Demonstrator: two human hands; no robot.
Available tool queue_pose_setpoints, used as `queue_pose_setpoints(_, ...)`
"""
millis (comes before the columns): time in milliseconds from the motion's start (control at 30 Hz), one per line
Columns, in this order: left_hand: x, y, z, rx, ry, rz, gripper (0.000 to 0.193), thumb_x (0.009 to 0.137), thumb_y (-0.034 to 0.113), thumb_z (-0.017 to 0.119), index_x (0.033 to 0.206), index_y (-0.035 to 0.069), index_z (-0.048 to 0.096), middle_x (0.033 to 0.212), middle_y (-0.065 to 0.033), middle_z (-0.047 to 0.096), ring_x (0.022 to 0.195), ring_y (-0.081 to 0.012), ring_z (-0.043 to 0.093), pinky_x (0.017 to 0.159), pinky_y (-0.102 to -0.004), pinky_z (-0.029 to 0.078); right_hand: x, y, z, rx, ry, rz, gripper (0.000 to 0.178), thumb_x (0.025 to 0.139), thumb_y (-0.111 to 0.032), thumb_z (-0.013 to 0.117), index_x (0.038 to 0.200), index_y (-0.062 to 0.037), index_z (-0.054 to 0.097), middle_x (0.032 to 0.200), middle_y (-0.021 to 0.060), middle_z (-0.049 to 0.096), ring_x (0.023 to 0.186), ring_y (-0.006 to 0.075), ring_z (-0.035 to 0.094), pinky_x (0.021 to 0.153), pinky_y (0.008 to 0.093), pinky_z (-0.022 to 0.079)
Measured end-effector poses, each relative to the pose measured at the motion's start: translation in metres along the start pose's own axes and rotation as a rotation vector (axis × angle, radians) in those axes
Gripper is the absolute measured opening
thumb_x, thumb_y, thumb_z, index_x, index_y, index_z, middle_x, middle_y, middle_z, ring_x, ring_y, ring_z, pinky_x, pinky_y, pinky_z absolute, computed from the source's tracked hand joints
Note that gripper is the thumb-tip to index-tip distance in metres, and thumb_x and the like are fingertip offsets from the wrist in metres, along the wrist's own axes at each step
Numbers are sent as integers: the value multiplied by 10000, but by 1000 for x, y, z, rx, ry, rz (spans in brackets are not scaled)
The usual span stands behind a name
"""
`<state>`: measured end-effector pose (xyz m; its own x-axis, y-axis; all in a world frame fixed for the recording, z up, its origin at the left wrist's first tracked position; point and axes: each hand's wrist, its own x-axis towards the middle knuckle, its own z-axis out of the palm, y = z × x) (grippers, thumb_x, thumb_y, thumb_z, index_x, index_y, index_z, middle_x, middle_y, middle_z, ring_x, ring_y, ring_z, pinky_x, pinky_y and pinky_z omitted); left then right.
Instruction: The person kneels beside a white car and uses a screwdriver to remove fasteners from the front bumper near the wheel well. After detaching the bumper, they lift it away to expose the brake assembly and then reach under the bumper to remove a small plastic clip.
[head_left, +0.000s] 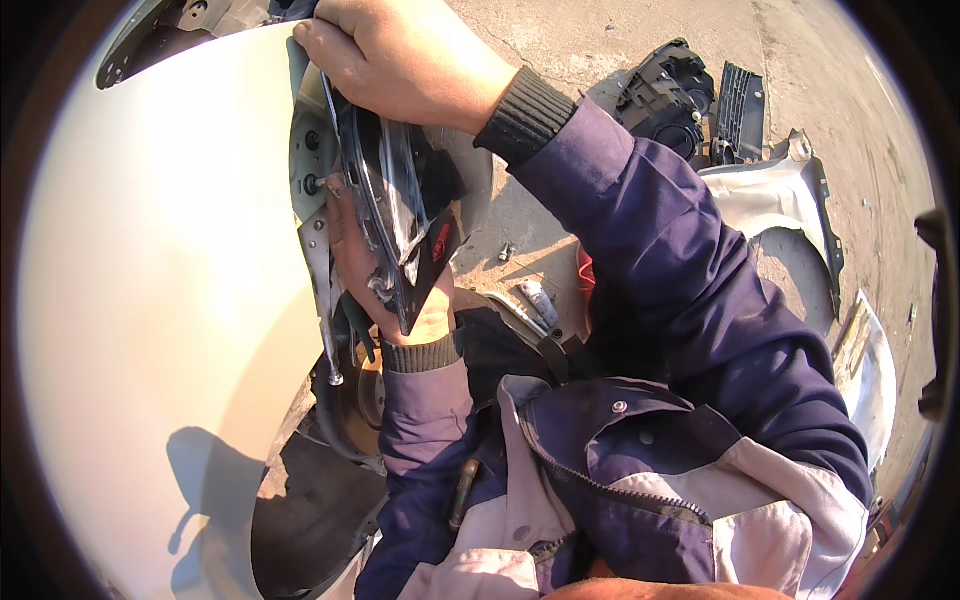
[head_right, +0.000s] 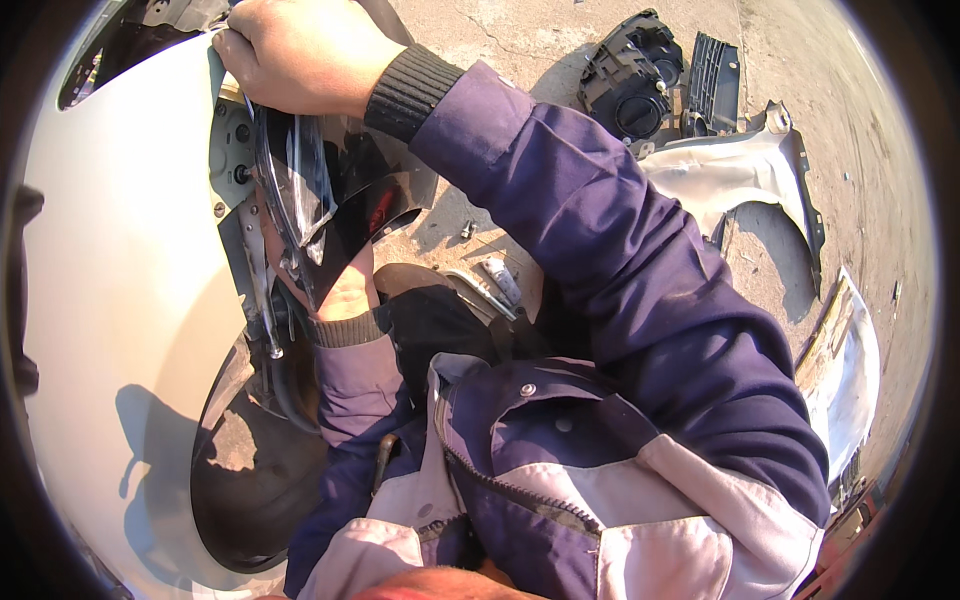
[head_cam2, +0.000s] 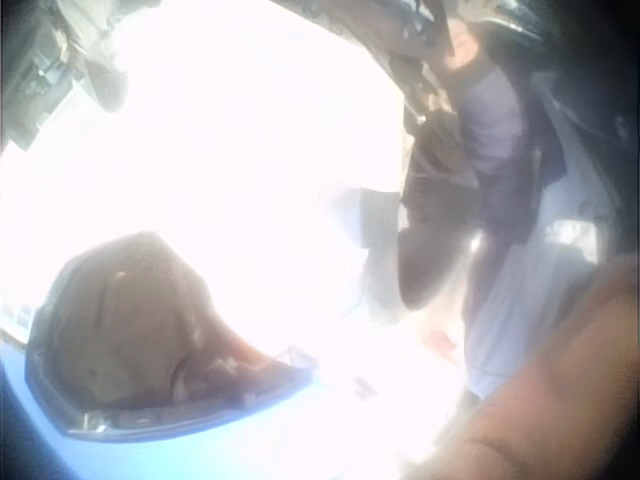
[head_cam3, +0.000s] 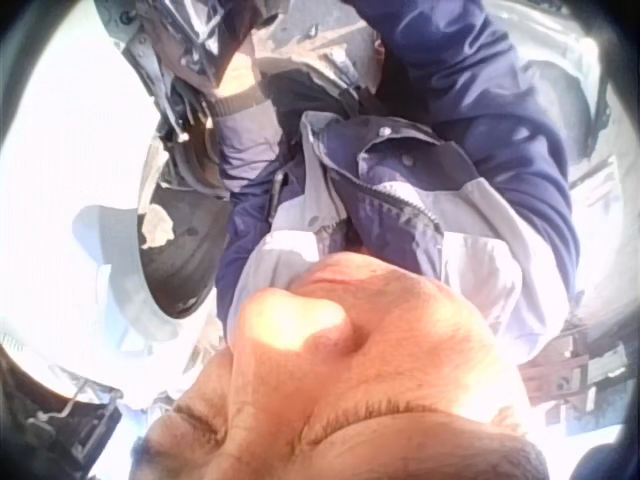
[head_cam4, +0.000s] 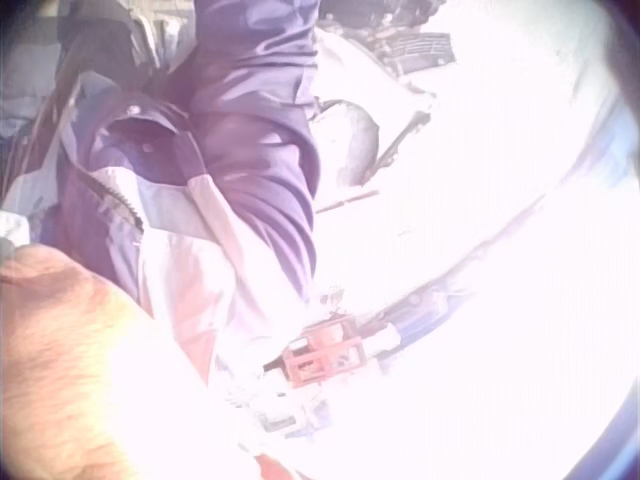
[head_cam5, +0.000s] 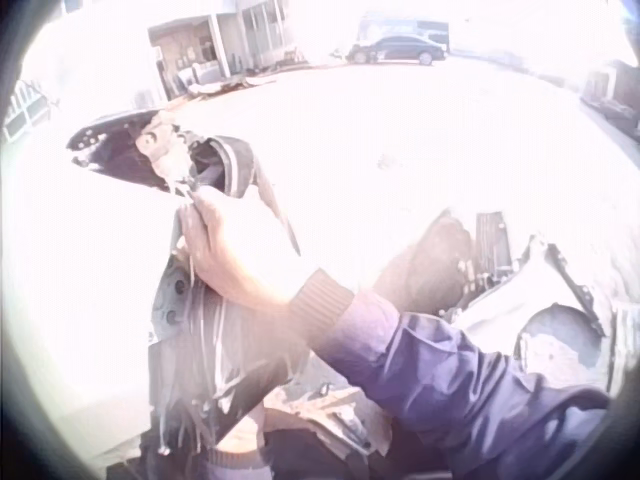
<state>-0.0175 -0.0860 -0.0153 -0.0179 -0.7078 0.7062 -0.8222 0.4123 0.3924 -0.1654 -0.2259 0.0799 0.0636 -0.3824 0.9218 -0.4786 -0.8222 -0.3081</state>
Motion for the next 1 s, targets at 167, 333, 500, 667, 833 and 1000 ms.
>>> queue_pose_setpoints(167,2,2,1,115,-68,-117,983,781,203,983,1618,-34,524,1595,-275,600,1464,-439,590,1240,-494,486,-8,-7,-4,204,-177,224,171,1052,-176,633,1011,-15,672,866,203,662,797,412,716,782,463,586)
queue_pose_setpoints(333,1,0,6,59,-88,-212,1018,704,147,1015,1588,-35,544,1575,-260,611,1462,-421,586,1243,-474,479,-11,-9,1,47,-120,7,148,1048,-141,593,999,-24,668,868,191,634,783,375,704,745,498,559)
queue_pose_setpoints(500,3,1,6,-22,-69,-263,1035,690,148,1024,1580,-32,529,1532,-259,632,1423,-425,604,1205,-475,498,-12,-5,-3,-339,-222,-154,150,1041,-140,585,992,-28,672,864,187,633,746,362,693,738,493,563)
queue_pose_setpoints(667,4,4,4,-28,-56,-274,1024,702,143,1014,1584,-14,520,1504,-239,631,1390,-408,613,1187,-468,508,-11,-8,-1,-68,-145,29,159,1026,-135,582,955,-20,666,865,177,634,702,362,685,733,489,578)
queue_pose_setpoints(833,4,6,2,-6,-60,-250,1012,710,163,1011,1581,-8,524,1513,-226,615,1383,-395,607,1196,-465,498,-10,-7,2,-84,-72,-70,160,1006,-137,610,901,-25,658,840,172,641,740,378,693,737,513,571)
queue_pose_setpoints(1000,6,3,3,60,-73,-151,1011,724,213,1015,1576,-23,524,1474,-235,639,1374,-405,607,1188,-479,496,-7,-16,-8,-126,-127,-79,140,1000,-160,633,962,-25,648,856,154,646,814,334,700,711,491,576)
